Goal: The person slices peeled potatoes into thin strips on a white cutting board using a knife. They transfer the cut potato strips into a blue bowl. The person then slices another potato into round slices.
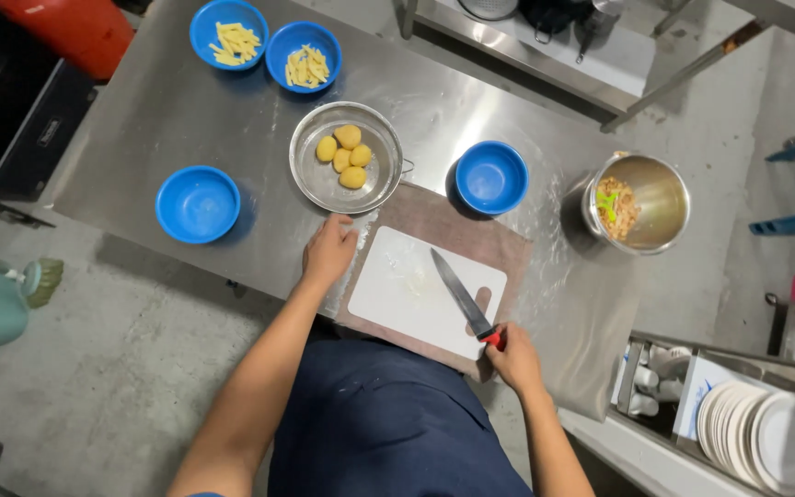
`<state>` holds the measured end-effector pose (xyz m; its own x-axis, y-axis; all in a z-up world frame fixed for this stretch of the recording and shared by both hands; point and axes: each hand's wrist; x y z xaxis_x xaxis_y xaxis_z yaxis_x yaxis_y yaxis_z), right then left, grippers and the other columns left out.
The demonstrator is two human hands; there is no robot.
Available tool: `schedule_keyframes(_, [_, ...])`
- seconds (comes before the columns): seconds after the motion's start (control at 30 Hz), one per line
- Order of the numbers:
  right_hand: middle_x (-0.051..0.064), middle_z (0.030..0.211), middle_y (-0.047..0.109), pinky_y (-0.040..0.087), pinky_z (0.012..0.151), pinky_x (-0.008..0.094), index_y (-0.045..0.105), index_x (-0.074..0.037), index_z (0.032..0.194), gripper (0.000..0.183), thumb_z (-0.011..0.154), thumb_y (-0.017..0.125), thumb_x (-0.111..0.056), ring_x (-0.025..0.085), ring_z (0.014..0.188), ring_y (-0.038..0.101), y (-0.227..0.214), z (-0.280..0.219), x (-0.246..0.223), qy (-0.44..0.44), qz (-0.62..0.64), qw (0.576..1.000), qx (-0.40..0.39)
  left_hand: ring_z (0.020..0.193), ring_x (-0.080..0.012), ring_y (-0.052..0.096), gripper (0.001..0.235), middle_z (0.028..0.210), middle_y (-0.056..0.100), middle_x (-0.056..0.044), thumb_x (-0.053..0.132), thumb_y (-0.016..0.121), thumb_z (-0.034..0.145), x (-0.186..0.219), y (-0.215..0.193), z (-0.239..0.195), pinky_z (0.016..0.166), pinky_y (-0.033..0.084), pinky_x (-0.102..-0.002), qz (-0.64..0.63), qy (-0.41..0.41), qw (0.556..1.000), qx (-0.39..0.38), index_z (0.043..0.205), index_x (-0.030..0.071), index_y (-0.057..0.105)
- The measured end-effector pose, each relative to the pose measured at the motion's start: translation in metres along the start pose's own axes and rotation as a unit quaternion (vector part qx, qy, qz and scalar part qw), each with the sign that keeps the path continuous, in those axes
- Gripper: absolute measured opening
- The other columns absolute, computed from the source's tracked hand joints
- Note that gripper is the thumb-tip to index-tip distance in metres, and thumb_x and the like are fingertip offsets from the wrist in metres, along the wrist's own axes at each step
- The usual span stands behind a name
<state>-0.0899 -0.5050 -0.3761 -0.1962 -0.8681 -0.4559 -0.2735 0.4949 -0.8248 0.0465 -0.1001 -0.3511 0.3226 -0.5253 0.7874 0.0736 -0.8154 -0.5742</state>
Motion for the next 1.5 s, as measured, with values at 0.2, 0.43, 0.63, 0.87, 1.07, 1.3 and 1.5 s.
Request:
schedule_keyframes(0.2, [0.021, 0.098, 0.069, 0.053, 0.082, 0.05, 0.054, -0.008, 0.103, 0.034, 0.078, 0.073, -0.019, 0.041, 0.094, 0.067, -0.007, 0.002, -0.017, 0.015, 0.055, 0.997, -0.048, 0.113, -0.0375, 0.059, 0.043, 0.119, 0.064, -0.014, 0.026, 0.075, 0.086, -0.002, 0.014, 0.053, 0.095, 0.048, -0.047, 0.146, 0.11, 0.982, 0.058, 0.124, 0.013, 0.06])
schedule_keyframes(0.43, [0.023, 0.093, 0.072, 0.054, 0.08, 0.053, 0.05, -0.009, 0.112, 0.034, 0.086, 0.069, -0.023, 0.046, 0.091, 0.07, 0.012, -0.01, -0.018, 0.077, 0.064, 0.995, -0.029, 0.118, -0.0419, 0.054, 0.045, 0.126, 0.061, -0.019, 0.029, 0.071, 0.088, 0.018, 0.02, 0.108, 0.102, 0.043, -0.052, 0.179, 0.104, 0.978, 0.023, 0.127, 0.011, 0.059])
schedule_keyframes(0.63, [0.022, 0.095, 0.072, 0.054, 0.081, 0.052, 0.049, -0.009, 0.116, 0.035, 0.087, 0.066, -0.02, 0.045, 0.091, 0.071, 0.03, -0.02, -0.036, 0.134, 0.091, 0.987, -0.012, 0.124, -0.0436, 0.049, 0.069, 0.134, 0.051, -0.025, 0.042, 0.075, 0.088, 0.035, 0.023, 0.125, 0.103, 0.04, -0.056, 0.218, 0.037, 0.974, -0.043, 0.135, 0.002, 0.044])
schedule_keyframes(0.87, [0.023, 0.095, 0.074, 0.054, 0.082, 0.054, 0.053, -0.015, 0.124, 0.037, 0.09, 0.064, -0.024, 0.046, 0.092, 0.071, 0.044, -0.032, -0.069, 0.189, 0.081, 0.979, -0.007, 0.122, -0.0469, 0.053, 0.079, 0.134, 0.051, -0.029, 0.04, 0.081, 0.083, -0.009, 0.047, 0.155, 0.101, 0.046, -0.052, 0.199, 0.037, 0.979, -0.016, 0.135, -0.004, 0.041])
schedule_keyframes(1.07, [0.023, 0.099, 0.074, 0.054, 0.082, 0.054, 0.052, -0.014, 0.126, 0.038, 0.091, 0.063, -0.024, 0.047, 0.095, 0.07, 0.034, -0.036, -0.068, 0.157, 0.08, 0.984, -0.017, 0.12, -0.0442, 0.057, 0.08, 0.132, 0.054, -0.026, 0.038, 0.085, 0.076, -0.011, 0.047, 0.157, 0.103, 0.048, -0.049, 0.176, 0.024, 0.984, 0.003, 0.132, -0.002, 0.045])
schedule_keyframes(1.3, [0.025, 0.101, 0.073, 0.053, 0.082, 0.054, 0.05, -0.013, 0.13, 0.037, 0.099, 0.056, -0.033, 0.048, 0.097, 0.068, -0.009, -0.025, -0.067, 0.078, 0.058, 0.992, -0.085, 0.118, -0.0414, 0.055, 0.053, 0.125, 0.058, -0.021, 0.034, 0.086, 0.071, -0.012, 0.045, 0.12, 0.103, 0.044, -0.047, 0.111, 0.041, 0.993, 0.024, 0.115, 0.013, 0.065])
schedule_keyframes(1.5, [0.026, 0.097, 0.073, 0.052, 0.08, 0.055, 0.05, -0.012, 0.129, 0.035, 0.1, 0.052, -0.032, 0.049, 0.094, 0.069, -0.025, -0.013, -0.058, 0.017, 0.029, 0.99, -0.138, 0.114, -0.0392, 0.06, 0.051, 0.117, 0.066, -0.018, 0.023, 0.082, 0.078, 0.008, 0.034, 0.071, 0.099, 0.047, -0.047, 0.033, 0.121, 0.988, 0.085, 0.122, 0.008, 0.06])
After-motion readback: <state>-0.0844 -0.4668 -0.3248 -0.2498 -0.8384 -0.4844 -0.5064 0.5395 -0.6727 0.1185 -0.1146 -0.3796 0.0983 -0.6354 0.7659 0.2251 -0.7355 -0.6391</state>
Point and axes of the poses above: each hand's wrist, its own z-axis towards the middle knuckle, its own y-axis out of the palm, x = y × z
